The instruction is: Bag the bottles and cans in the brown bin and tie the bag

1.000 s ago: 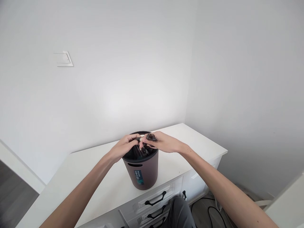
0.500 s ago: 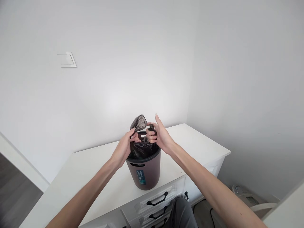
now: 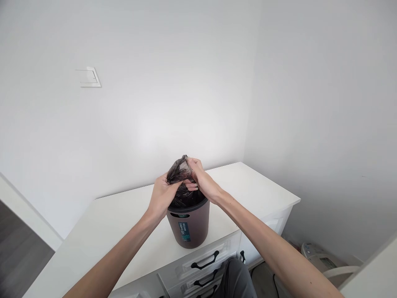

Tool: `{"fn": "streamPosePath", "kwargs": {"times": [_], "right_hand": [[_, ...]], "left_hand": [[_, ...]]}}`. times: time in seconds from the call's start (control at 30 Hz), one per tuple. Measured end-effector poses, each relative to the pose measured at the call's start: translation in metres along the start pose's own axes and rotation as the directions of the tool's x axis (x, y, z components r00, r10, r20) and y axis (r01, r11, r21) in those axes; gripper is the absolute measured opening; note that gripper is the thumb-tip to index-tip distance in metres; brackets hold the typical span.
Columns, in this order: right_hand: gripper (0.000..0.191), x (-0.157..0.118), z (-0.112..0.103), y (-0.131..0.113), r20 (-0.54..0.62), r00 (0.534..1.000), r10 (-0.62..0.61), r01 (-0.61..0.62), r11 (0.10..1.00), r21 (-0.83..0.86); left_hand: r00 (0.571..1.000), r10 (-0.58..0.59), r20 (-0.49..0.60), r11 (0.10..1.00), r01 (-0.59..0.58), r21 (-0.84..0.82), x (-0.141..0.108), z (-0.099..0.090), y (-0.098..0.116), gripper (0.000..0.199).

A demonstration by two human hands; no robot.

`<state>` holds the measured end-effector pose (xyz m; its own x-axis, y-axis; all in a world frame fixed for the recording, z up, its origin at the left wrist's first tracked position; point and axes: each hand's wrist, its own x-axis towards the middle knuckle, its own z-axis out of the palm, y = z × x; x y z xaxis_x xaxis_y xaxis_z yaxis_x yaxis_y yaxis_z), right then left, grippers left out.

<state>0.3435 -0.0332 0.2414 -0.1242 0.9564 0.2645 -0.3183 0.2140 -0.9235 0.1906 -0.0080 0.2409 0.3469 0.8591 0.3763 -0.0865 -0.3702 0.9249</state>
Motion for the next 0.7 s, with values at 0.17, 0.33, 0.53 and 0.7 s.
{"fn": "streamPosePath", "kwargs": {"times": [0.17,0.33,0.53,0.7], "right_hand": [[0.035,-0.006,-0.016,0.005,0.173,0.984,-0.034,0.086,0.949,-0.302],[0.049,0.000,-0.021,0.017,0.153,0.981,-0.116,0.165,0.916,-0.366],[0.043,0.013,-0.013,0.021,-0.138,0.990,-0.040,0.052,0.995,0.083],[0.038,0.016,-0.006,0.018,-0.237,0.971,0.009,-0.033,0.995,-0.097]], "left_hand": [[0.986,-0.137,-0.100,0.971,0.113,-0.211,0.004,-0.005,-0.002,0.009],[0.973,-0.151,-0.176,0.974,0.116,-0.196,0.009,-0.011,-0.008,0.027],[0.983,0.021,-0.180,0.992,0.003,0.130,0.002,-0.012,-0.003,0.036],[0.991,0.121,0.058,0.911,-0.134,0.389,-0.003,-0.006,-0.001,0.030]]}}
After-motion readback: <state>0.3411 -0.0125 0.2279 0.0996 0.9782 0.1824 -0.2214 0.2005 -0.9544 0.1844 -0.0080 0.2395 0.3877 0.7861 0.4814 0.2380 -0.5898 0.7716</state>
